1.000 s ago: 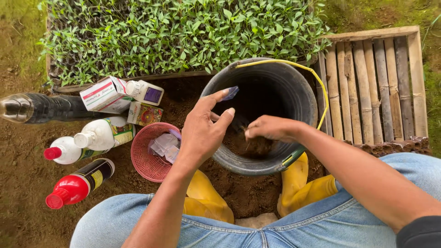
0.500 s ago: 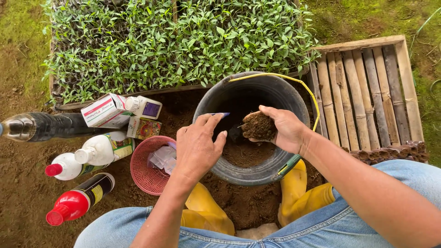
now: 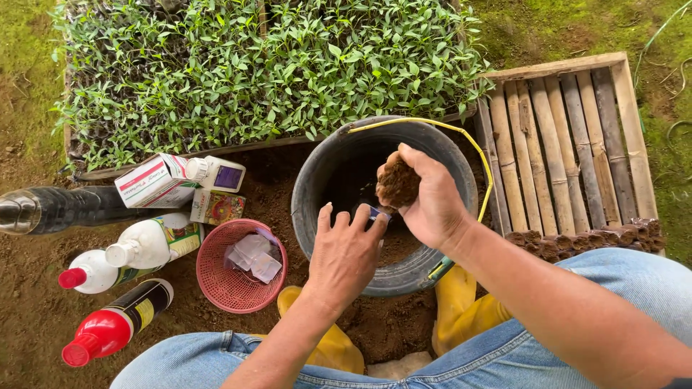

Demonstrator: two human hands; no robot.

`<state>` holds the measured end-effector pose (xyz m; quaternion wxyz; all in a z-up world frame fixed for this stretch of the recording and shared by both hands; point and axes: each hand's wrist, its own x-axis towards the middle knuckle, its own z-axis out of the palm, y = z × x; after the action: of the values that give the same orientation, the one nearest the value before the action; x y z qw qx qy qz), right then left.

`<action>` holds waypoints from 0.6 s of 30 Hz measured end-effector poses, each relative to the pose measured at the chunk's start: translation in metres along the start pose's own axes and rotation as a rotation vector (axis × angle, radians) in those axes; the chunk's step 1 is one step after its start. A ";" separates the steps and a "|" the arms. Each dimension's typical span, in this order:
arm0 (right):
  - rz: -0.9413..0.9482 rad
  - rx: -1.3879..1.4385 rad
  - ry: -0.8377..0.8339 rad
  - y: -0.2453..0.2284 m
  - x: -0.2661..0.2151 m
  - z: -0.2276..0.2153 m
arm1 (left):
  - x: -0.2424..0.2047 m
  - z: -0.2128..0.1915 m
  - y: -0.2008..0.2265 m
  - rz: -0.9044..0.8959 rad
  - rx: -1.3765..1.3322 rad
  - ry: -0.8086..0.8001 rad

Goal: Opening seed or fertilizer packets, mixing soil, and filling seedling tubes

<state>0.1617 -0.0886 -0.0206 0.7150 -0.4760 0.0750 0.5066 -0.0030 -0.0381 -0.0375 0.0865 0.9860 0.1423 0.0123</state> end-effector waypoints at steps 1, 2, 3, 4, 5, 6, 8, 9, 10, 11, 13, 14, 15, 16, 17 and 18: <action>-0.001 0.001 0.001 0.002 -0.001 0.000 | 0.001 0.001 0.001 0.002 0.000 -0.001; -0.045 0.005 -0.031 0.004 -0.002 0.001 | 0.001 0.002 0.001 0.010 0.011 0.029; -0.088 0.008 -0.063 0.006 -0.003 0.001 | 0.001 0.004 0.002 0.019 0.021 0.058; -0.087 0.008 -0.062 0.008 0.000 0.000 | 0.002 0.004 0.002 0.019 0.020 0.056; -0.118 0.002 -0.079 0.010 0.002 0.000 | 0.002 0.005 0.002 0.021 0.018 0.066; -0.149 -0.004 -0.097 0.012 0.004 -0.001 | 0.003 0.006 0.002 0.024 0.016 0.077; -0.198 -0.008 -0.139 0.010 -0.004 0.006 | 0.004 0.006 0.003 0.029 0.013 0.089; -0.246 -0.014 -0.182 0.009 -0.007 0.010 | 0.005 0.005 0.003 0.032 0.011 0.103; -0.245 -0.014 -0.182 0.010 -0.008 0.009 | 0.005 0.002 0.004 0.032 0.011 0.102; -0.280 -0.023 -0.224 0.010 -0.008 0.009 | 0.006 -0.001 0.004 0.031 0.011 0.114; -0.311 -0.033 -0.270 0.010 -0.010 0.011 | 0.006 -0.006 0.005 0.026 0.012 0.126; -0.334 -0.061 -0.292 0.010 -0.012 0.012 | 0.005 -0.007 0.005 0.025 0.010 0.137; -0.357 -0.090 -0.315 0.010 -0.014 0.013 | 0.005 -0.008 0.005 0.025 0.009 0.148; -0.356 -0.091 -0.317 0.010 -0.014 0.012 | 0.003 -0.003 0.004 0.022 0.009 0.149; -0.368 -0.108 -0.340 0.010 -0.013 0.012 | 0.002 0.003 0.003 0.021 0.013 0.144; -0.380 -0.125 -0.363 0.010 -0.013 0.012 | 0.001 0.008 0.003 0.020 0.016 0.139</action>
<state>0.1435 -0.0878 -0.0125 0.7682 -0.4261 -0.1767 0.4439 -0.0010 -0.0417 -0.0449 0.0685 0.9848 0.1381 0.0805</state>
